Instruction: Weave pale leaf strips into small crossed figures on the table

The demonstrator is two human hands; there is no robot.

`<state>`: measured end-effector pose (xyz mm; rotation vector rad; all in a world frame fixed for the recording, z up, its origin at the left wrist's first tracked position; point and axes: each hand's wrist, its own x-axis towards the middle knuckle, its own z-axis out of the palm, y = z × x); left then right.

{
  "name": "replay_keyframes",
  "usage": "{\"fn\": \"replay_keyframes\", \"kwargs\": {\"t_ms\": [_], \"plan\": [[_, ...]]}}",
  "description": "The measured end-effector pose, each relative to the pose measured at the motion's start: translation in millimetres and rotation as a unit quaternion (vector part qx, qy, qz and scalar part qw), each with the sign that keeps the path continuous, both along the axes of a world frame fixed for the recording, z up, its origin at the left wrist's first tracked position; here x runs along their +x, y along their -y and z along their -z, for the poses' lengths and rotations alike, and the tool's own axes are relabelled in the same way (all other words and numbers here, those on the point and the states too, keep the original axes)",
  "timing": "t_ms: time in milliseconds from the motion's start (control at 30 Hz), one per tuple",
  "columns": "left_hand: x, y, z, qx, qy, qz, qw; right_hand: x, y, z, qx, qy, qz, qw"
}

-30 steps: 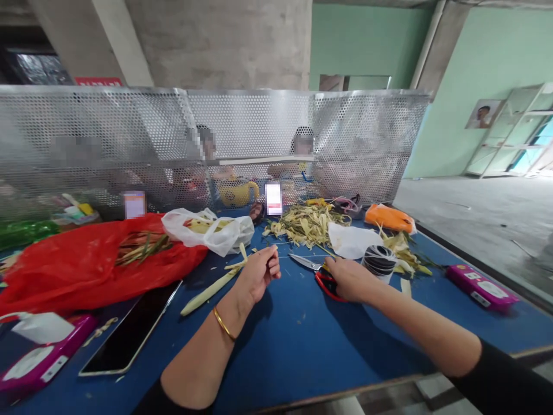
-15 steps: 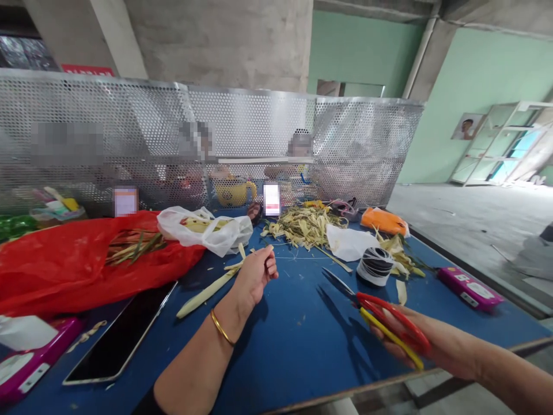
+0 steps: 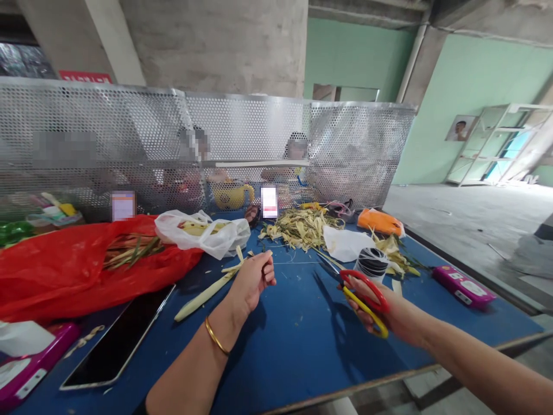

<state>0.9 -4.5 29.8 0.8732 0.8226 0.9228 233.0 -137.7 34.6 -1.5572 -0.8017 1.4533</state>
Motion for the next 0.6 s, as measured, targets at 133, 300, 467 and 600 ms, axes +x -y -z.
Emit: {"fn": "replay_keyframes", "kwargs": {"t_ms": [133, 300, 467, 600], "plan": [[-1.8, 3.3, -0.2, 0.024, -0.019, 0.034, 0.999, 5.9, -11.7, 7.9, 0.063, 0.263, -0.097, 0.958], [-2.6, 7.0, -2.9, 0.037, -0.023, 0.062, 0.997, 3.7, -13.1, 6.7, 0.101, 0.597, -0.212, 0.767], [-5.1, 14.0, -4.7, 0.05, -0.046, 0.098, 0.993, -1.2, -18.5, 4.4, 0.071, 0.701, -0.248, 0.665], [-5.5, 19.5, -4.4, 0.07, -0.078, 0.122, 0.987, -7.8, -37.3, -12.1, 0.124, 0.687, -0.239, 0.674]]}}
